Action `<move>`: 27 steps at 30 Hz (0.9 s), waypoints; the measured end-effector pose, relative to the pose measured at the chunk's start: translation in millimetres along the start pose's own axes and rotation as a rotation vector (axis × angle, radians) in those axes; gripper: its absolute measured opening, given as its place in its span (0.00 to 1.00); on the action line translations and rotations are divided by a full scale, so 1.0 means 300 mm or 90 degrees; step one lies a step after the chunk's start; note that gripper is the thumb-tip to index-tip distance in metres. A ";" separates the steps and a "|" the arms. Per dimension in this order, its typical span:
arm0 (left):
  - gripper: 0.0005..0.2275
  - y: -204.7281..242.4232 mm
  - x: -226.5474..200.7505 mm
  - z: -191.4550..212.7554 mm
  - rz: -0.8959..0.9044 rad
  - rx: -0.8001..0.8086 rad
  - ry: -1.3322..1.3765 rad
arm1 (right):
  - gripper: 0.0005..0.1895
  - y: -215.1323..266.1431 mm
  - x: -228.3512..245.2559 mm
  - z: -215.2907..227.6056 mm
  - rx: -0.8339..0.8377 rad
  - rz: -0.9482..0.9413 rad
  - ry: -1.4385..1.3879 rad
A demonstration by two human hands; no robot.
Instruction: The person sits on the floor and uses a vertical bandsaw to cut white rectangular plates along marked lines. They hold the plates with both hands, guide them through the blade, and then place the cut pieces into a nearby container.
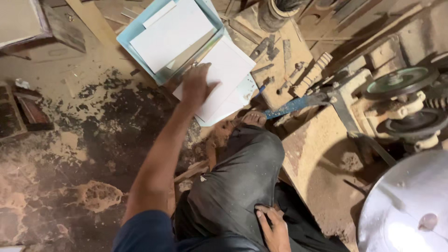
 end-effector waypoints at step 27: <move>0.19 0.466 0.184 -0.280 0.664 -0.129 0.921 | 0.13 0.098 -0.039 0.069 -0.155 0.170 -0.115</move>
Point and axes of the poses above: each hand's wrist, its own y-axis away from the middle knuckle, its own z-axis out of the back of the hand, x = y × z, the point moved 5 cm from there along -y, towards the middle knuckle, and after that the axes turned 7 degrees about z, right-handed, at the moved point
